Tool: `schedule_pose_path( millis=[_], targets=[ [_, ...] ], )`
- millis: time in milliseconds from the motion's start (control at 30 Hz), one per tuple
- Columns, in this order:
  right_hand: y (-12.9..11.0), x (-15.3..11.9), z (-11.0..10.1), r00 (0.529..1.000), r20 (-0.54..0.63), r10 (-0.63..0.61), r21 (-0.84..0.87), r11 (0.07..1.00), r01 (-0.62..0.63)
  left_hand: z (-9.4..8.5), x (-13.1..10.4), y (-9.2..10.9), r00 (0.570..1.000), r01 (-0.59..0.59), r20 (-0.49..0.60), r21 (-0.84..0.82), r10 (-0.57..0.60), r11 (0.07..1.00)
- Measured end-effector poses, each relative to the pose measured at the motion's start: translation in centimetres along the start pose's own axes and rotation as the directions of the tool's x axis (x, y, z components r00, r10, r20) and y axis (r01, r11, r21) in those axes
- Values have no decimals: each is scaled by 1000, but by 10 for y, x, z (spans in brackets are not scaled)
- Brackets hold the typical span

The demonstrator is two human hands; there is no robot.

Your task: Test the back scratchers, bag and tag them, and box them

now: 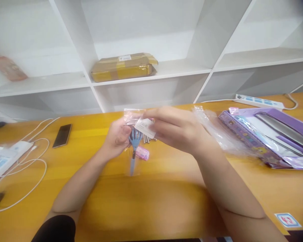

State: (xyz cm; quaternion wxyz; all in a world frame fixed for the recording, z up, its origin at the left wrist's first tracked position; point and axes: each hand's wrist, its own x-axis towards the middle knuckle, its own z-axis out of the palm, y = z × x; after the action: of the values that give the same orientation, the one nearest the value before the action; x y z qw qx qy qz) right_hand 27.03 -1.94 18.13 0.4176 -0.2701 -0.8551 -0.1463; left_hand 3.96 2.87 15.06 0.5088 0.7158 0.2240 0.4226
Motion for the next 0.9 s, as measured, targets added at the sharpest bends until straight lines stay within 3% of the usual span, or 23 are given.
schedule_pose_path(
  millis=[167,367,433,633,900],
  targets=[
    [-1,4,-4,999,31,-25,130,991,21,-1,-4,1,998,-41,41,79,38,996],
    [-16,10,-10,977,159,145,238,954,-180,0,-7,4,998,-68,8,126,68,990],
    [-18,10,-8,983,116,143,200,966,-164,1,-8,4,997,-74,5,123,74,990],
    [-15,5,3,998,-29,-52,-29,998,51,3,-7,7,994,-107,-3,114,109,988],
    [-6,2,17,988,-142,-52,-146,989,31,6,-7,5,992,-123,-4,98,124,988]
  ],
)
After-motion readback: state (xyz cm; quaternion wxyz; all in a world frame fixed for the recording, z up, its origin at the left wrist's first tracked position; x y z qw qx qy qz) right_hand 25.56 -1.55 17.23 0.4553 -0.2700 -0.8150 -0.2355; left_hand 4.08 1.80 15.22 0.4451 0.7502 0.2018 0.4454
